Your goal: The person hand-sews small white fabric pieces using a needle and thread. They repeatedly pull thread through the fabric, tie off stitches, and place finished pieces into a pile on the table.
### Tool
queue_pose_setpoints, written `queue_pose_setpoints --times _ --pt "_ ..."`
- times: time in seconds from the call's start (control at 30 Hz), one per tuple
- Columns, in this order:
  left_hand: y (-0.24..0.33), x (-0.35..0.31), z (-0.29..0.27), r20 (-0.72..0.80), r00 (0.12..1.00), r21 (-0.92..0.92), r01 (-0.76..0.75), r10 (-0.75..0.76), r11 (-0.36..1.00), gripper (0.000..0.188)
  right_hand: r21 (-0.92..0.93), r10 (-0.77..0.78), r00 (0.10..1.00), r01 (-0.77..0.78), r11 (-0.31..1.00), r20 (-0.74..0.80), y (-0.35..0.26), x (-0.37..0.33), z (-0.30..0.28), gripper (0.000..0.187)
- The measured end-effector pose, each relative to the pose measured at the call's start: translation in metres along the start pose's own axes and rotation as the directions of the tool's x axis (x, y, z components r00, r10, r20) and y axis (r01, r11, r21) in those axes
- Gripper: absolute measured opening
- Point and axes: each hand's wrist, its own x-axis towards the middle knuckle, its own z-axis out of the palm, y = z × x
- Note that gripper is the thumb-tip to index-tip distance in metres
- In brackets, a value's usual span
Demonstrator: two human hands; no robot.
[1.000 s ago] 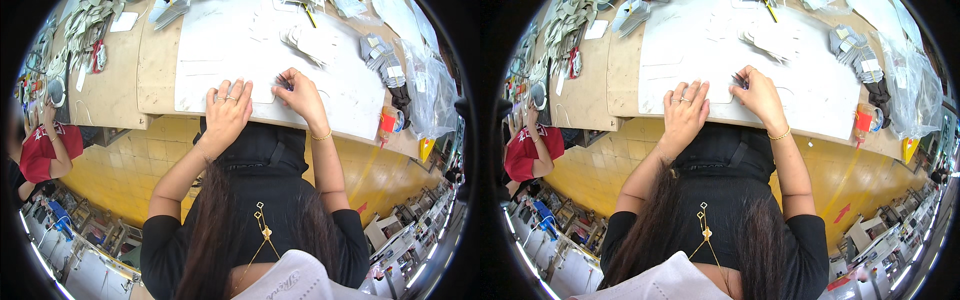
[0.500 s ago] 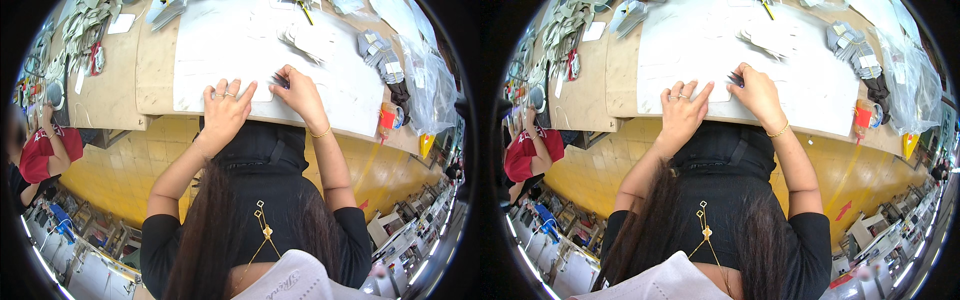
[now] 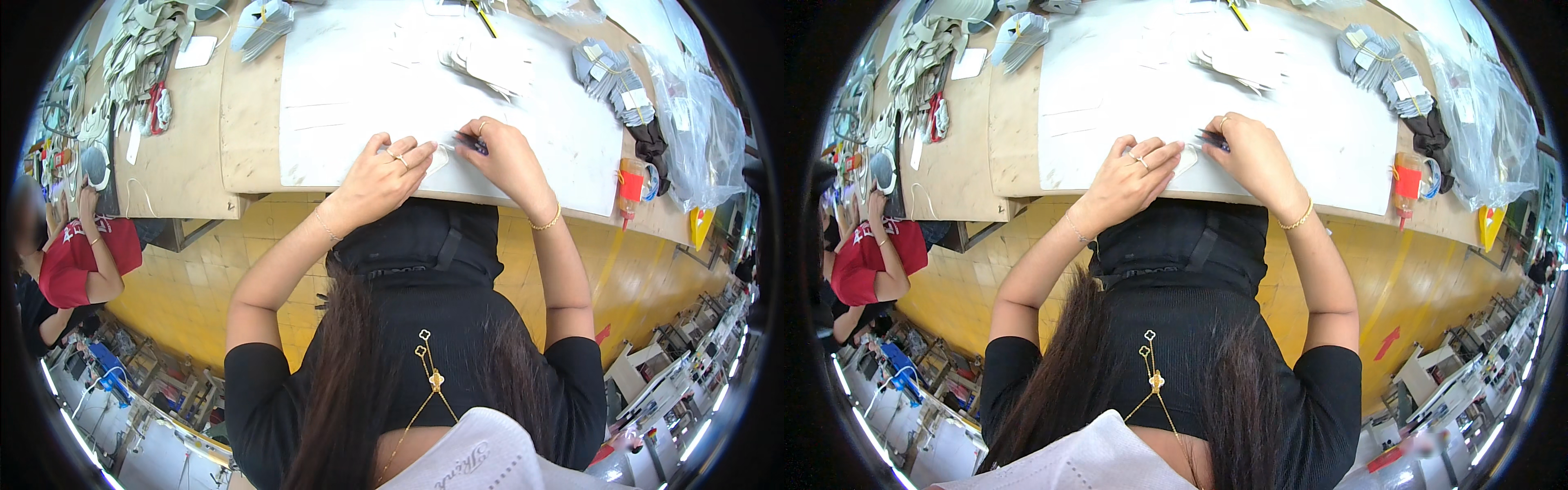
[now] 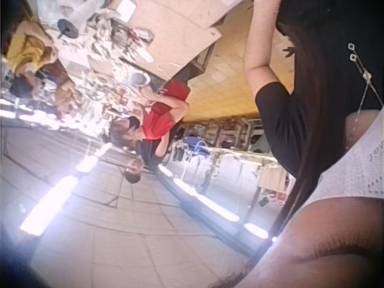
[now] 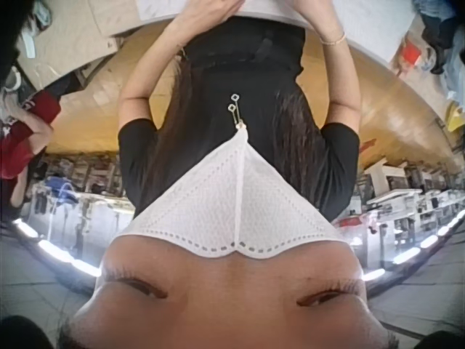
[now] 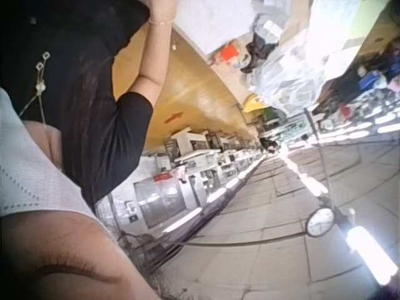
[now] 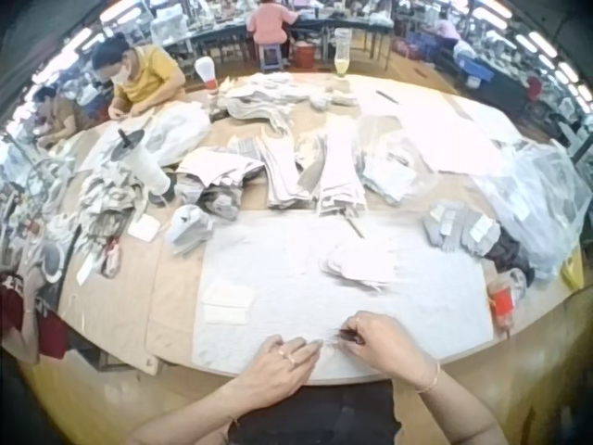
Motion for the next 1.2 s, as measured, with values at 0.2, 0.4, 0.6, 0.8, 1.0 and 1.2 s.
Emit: queue_pose_setpoints --times 0.2,0.4,0.6,0.8,1.0,1.2 --pt "-0.003 0.004 -0.002 0.024 0.998 0.039 -0.059 0.058 0.998 0.027 -0.076 0.056 0.993 -0.064 0.995 -0.104 -0.009 -0.026 0.018 0.019" --pt "-0.002 0.007 -0.008 0.081 0.995 0.031 -0.062 0.059 0.998 0.025 -0.163 -0.071 0.968 0.031 0.986 -0.243 -0.023 -0.047 0.039 0.032" --pt "-0.002 0.009 -0.007 0.094 0.994 0.019 -0.056 0.054 0.998 0.026 -0.243 -0.107 0.955 0.037 0.969 -0.277 -0.025 -0.052 0.054 0.039" --pt "-0.006 0.011 -0.007 0.112 0.992 -0.037 -0.047 0.051 0.998 0.033 -0.260 -0.078 0.961 0.007 0.966 -0.265 -0.028 -0.053 0.056 0.046" --pt "-0.027 0.022 -0.010 0.048 0.997 0.054 -0.070 0.068 0.996 0.031 -0.357 -0.122 0.974 0.047 0.933 -0.192 -0.026 -0.049 0.048 0.037" --pt "-0.033 0.007 -0.016 -0.075 0.993 0.023 0.091 -0.089 0.996 0.030 -0.213 -0.282 0.949 0.249 0.945 -0.142 -0.004 0.016 0.027 0.040"
